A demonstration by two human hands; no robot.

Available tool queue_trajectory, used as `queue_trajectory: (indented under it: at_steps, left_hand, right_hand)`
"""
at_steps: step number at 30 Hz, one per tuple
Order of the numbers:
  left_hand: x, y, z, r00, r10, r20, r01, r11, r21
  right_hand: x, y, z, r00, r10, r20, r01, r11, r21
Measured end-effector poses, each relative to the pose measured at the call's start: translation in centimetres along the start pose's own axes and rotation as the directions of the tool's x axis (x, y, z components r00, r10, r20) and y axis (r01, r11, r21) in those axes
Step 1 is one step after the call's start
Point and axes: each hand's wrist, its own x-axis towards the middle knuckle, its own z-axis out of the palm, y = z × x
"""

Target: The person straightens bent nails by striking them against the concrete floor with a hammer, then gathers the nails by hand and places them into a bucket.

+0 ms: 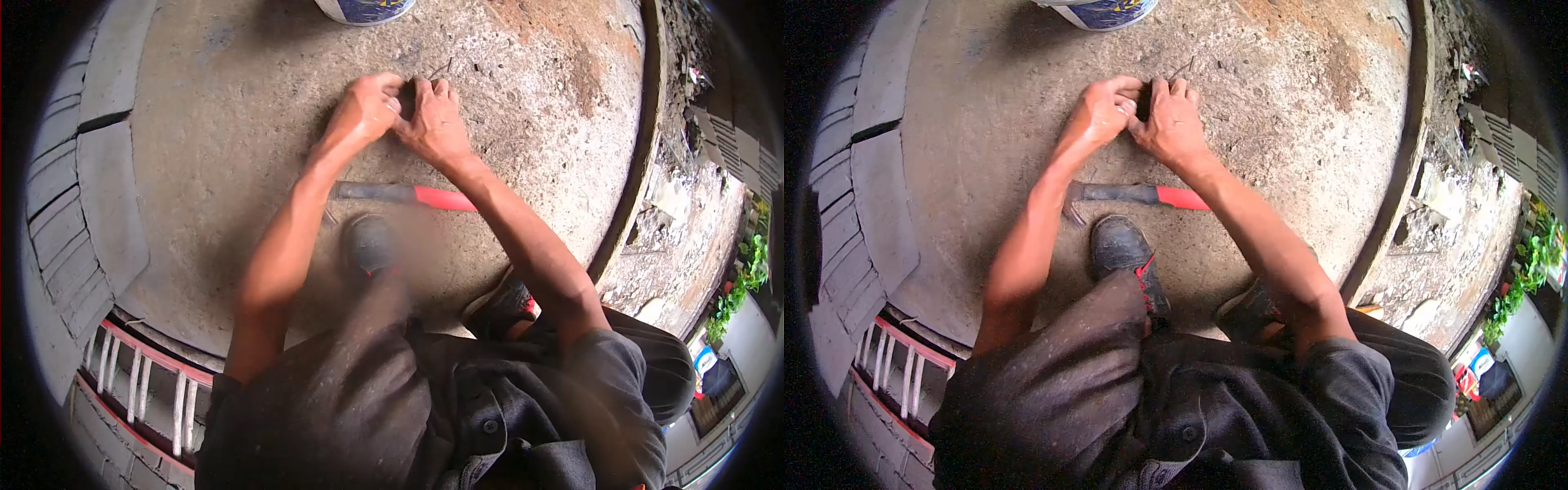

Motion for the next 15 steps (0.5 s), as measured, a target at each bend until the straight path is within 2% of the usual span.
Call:
queue_trajectory:
  at_steps: [2,3,6,7,9,12,14,15]
  left_hand:
    - [0.2,-0.3,-1.0,0.99,0.013,-0.139,-0.006,0.999,0.053]
    - [0.2,-0.5,-1.6,0.985,-0.003,-0.173,0.006,1.0,0.018]
    - [0.0,-0.7,-3.0,0.976,0.007,-0.218,0.016,0.995,0.1]
    - [-0.5,-0.7,-3.3,0.983,-0.045,-0.18,0.06,0.995,0.076]
    - [-1.3,-1.6,-2.9,0.987,-0.039,-0.154,0.045,0.998,0.036]
    - [-2.4,-1.6,-2.3,0.994,-0.043,-0.103,0.048,0.998,0.042]
    - [-3.1,-1.4,-1.8,0.998,-0.014,-0.069,0.022,0.994,0.111]
    - [-3.3,-1.4,-1.6,0.996,0.062,-0.063,-0.051,0.987,0.152]
  right_hand:
    - [0.4,-0.5,0.9,0.999,0.048,-0.005,-0.048,0.993,-0.109]
    - [0.4,-1.0,0.8,0.997,0.075,0.033,-0.073,0.994,-0.081]
    - [0.6,0.1,1.5,0.994,-0.004,0.107,0.01,0.999,-0.052]
    - [0.6,0.6,1.6,0.99,-0.012,0.14,0.02,0.998,-0.058]
    - [0.8,1.3,0.8,0.979,-0.025,0.204,0.04,0.997,-0.072]
    - [1.6,3.3,-0.2,0.977,-0.19,0.095,0.186,0.982,0.045]
    - [2.7,4.4,-2.1,0.963,-0.025,0.268,-0.02,0.986,0.165]
    - [2.9,4.6,-3.1,0.902,0.124,0.414,-0.332,0.812,0.481]
